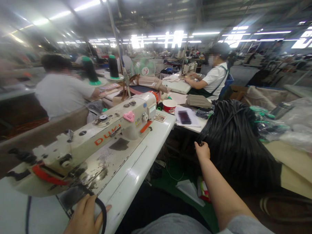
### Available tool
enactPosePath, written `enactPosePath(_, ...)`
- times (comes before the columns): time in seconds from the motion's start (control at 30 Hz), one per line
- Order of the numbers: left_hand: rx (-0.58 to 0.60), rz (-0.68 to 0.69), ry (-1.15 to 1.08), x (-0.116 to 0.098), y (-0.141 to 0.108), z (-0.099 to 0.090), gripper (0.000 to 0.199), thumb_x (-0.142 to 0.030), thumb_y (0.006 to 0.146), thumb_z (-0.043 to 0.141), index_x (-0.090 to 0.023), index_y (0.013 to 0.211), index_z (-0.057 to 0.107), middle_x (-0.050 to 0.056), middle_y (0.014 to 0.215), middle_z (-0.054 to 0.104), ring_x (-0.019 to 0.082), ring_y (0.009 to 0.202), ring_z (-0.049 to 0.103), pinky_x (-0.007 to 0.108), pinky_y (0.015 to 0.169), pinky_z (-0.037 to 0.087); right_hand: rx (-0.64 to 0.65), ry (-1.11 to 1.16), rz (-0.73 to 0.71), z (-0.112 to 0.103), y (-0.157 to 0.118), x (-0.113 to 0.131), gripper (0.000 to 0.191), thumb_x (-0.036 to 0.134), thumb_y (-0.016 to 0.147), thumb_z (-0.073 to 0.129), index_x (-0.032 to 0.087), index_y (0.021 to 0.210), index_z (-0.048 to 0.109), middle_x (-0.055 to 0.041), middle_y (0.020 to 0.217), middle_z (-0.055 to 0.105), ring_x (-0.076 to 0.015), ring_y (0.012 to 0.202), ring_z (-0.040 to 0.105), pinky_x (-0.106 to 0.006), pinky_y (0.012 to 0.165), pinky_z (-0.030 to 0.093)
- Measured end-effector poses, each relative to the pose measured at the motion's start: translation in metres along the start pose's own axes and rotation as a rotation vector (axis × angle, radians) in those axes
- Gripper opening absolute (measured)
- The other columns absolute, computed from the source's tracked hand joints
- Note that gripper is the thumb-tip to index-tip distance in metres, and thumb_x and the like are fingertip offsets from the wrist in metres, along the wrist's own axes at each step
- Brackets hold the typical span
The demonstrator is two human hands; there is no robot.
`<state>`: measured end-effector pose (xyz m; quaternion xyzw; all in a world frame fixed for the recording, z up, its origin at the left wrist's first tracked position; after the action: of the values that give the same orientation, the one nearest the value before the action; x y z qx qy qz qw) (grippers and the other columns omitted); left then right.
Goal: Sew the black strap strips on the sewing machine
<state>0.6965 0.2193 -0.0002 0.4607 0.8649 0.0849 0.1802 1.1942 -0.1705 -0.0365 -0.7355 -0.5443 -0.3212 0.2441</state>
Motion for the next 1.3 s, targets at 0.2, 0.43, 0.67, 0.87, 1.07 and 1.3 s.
enactPosePath(0.2,-0.093,-0.077,-0.03,-0.001,0.001,-0.004,0.039,-0.051,0.093,0.05,-0.024,0.119,0.059,0.014,0.129,0.062,0.032,0.117,0.066,0.044,0.097,0.057,-0.001,0.019,-0.016,-0.001,0.029,0.011,0.03,0.042,0.096,0.071,0.014,0.107,0.071,-0.0065,0.104,0.073,-0.0204,0.096,0.07,-0.042,0.092,0.056)
enactPosePath(0.43,-0.121,-0.084,0.022,-0.002,0.001,-0.002,0.036,-0.048,0.096,0.051,-0.023,0.12,0.059,0.015,0.132,0.062,0.032,0.114,0.067,0.044,0.097,0.057,0.007,0.057,-0.009,-0.01,0.035,-0.001,0.025,0.038,0.096,0.073,0.014,0.103,0.071,-0.0047,0.1,0.073,-0.0194,0.093,0.071,-0.04,0.089,0.058)
enactPosePath(0.67,-0.147,-0.065,0.009,-0.005,0.004,0.0,0.035,-0.044,0.1,0.046,-0.017,0.12,0.057,0.018,0.126,0.061,0.032,0.117,0.066,0.043,0.099,0.056,0.04,0.146,-0.015,-0.004,0.015,-0.013,0.021,0.034,0.087,0.076,0.014,0.091,0.07,-0.0037,0.084,0.074,-0.019,0.08,0.071,-0.035,0.079,0.056)
enactPosePath(0.87,-0.101,-0.097,0.013,-0.006,0.001,0.004,0.035,-0.04,0.099,0.042,-0.02,0.123,0.057,0.018,0.13,0.06,0.034,0.12,0.064,0.046,0.098,0.056,0.252,0.24,0.003,0.04,-0.076,-0.042,0.016,0.032,0.078,0.076,0.019,0.076,0.067,-0.0014,0.062,0.068,-0.0202,0.06,0.068,-0.03,0.06,0.052)
enactPosePath(1.07,-0.104,-0.008,0.075,-0.009,0.0,0.0,0.032,-0.031,0.098,0.041,-0.018,0.123,0.056,0.017,0.127,0.062,0.03,0.12,0.064,0.042,0.1,0.055,0.539,0.342,0.087,0.082,-0.159,-0.059,0.028,0.029,0.063,0.088,0.017,0.065,0.063,0.0062,0.046,0.054,-0.0111,0.039,0.051,-0.023,0.044,0.041)
enactPosePath(1.3,-0.06,0.005,0.134,-0.005,0.001,0.005,0.032,-0.03,0.101,0.039,-0.016,0.121,0.059,0.016,0.127,0.065,0.027,0.113,0.069,0.038,0.096,0.056,0.228,0.534,0.12,0.046,-0.051,-0.007,0.053,0.068,0.079,0.066,0.018,0.094,0.065,0.0091,0.047,0.045,-0.0088,0.037,0.038,-0.022,0.039,0.027)
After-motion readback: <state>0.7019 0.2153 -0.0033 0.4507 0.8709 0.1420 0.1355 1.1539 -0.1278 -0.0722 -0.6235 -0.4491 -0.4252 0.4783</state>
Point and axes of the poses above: each hand's wrist, its own y-axis towards the middle knuckle, its own z-axis out of the palm, x = y × z, the point moved 6 cm from there along y, towards the middle knuckle
